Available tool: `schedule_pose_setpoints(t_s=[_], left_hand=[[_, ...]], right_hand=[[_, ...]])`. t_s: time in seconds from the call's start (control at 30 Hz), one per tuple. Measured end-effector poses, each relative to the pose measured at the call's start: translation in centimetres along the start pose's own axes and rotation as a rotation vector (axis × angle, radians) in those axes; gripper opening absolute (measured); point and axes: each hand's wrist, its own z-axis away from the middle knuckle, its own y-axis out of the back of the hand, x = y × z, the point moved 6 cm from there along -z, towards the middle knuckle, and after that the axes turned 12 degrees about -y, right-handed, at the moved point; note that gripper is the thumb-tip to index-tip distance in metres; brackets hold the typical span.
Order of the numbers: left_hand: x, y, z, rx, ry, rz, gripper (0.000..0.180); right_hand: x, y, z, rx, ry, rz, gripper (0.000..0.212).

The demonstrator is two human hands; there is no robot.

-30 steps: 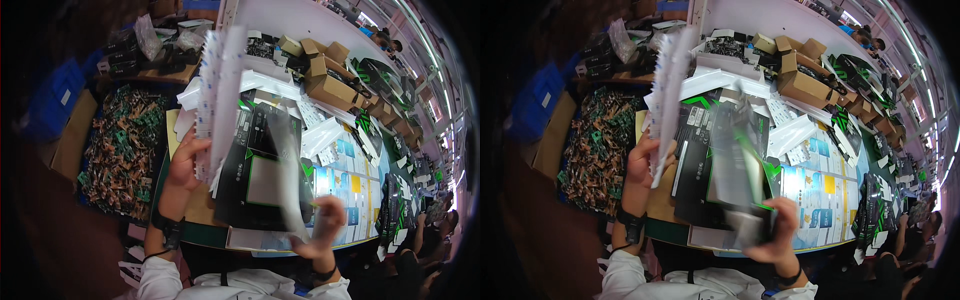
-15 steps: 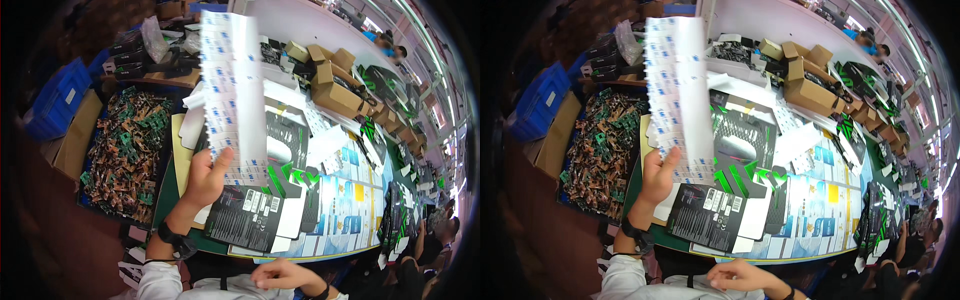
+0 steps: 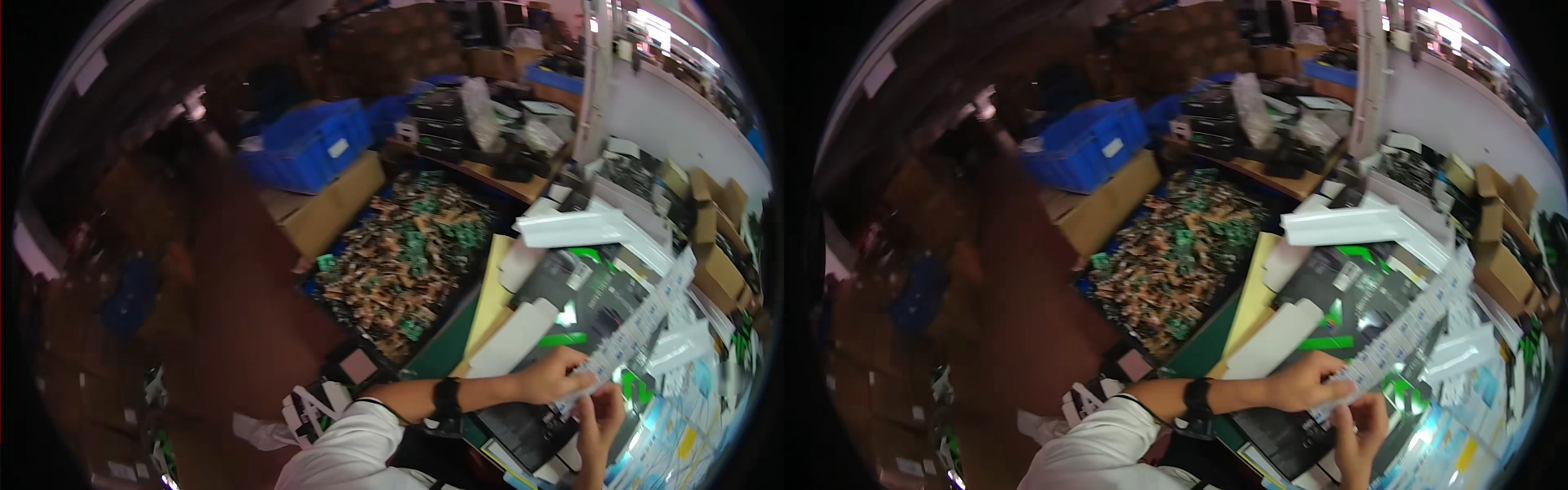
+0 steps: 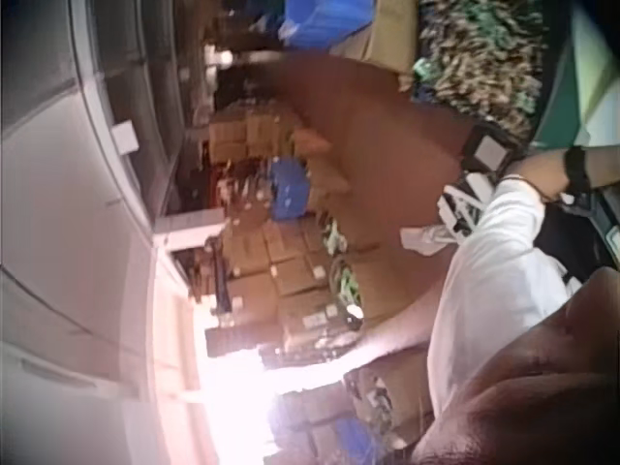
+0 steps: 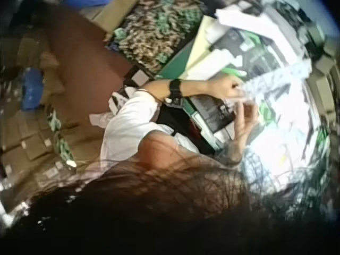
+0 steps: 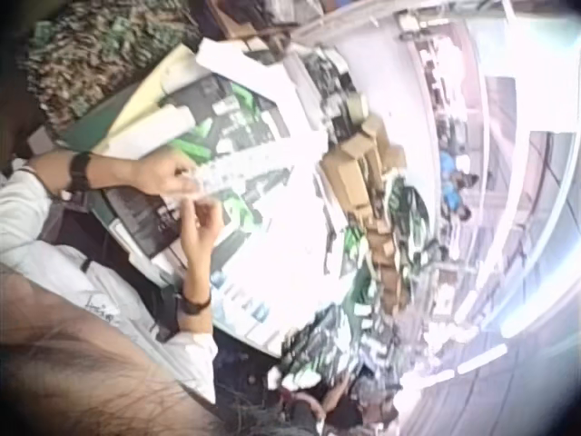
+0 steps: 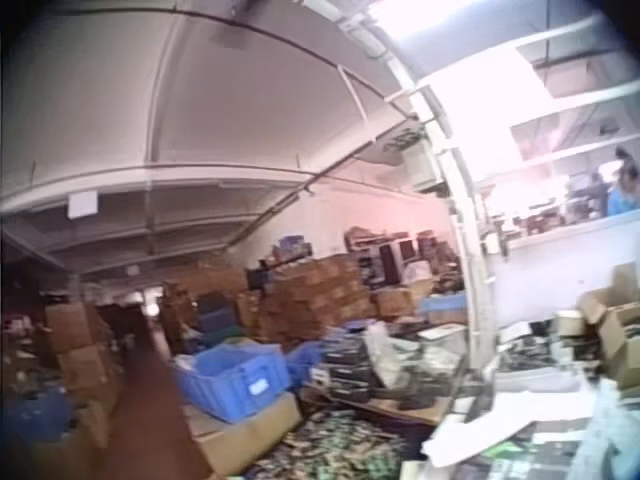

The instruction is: Apply adhesive stickers to product boxes in a factory setting.

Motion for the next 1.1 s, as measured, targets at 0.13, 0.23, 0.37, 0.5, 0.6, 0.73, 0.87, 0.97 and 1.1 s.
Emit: schedule_pose_setpoints(t_s=[0.13, 0.23, 0.37, 0.5, 0.6, 0.73, 0.87, 0.97, 1.1], left_hand=[[-0.9, 1.2, 1.2, 0.080, 0.123, 0.192, 0.024], [-1.3, 0.3, 0.9, 0.057, 0.146, 0.349, 0.023], [-2.2, 0.3, 0.9, 0.234, 0.298, 0.768, 0.024], [-1.2, 2.2, 1.6, 0.210, 0.324, 0.726, 0.029], [-1.2, 4.5, 0.8, 0.201, 0.257, 0.283, 0.020], [-3.2, 5.1, 0.1, 0.147, 0.301, 0.002, 0.022], [-4.2, 4.5, 0.6, 0.048, 0.318, -0.175, 0.024], [-4.4, 4.5, 0.4, 0.026, 0.321, -0.200, 0.025], [-4.4, 4.7, 0.6, 0.040, 0.351, -0.215, 0.026]], right_hand=[[0.5, -1.5, -1.1, -0.043, 0.046, -0.067, 0.013], [0.3, 0.2, 0.2, 0.081, 0.148, -0.038, 0.018], [-5.5, -1.5, 1.1, 0.099, 0.686, 0.546, 0.029], [-6.7, -1.5, 0.5, 0.046, 0.809, 0.487, 0.023], [-5.3, 2.2, 0.7, 0.189, 0.556, 0.153, 0.018], [0.6, 5.8, -0.2, 0.179, 0.095, 0.264, 0.013], [3.3, 6.1, -0.7, 0.218, -0.031, 0.335, 0.014], [3.1, 5.9, -0.9, 0.285, 0.017, 0.382, 0.013], [3.0, 5.6, -1.2, 0.257, 0.015, 0.408, 0.014]])
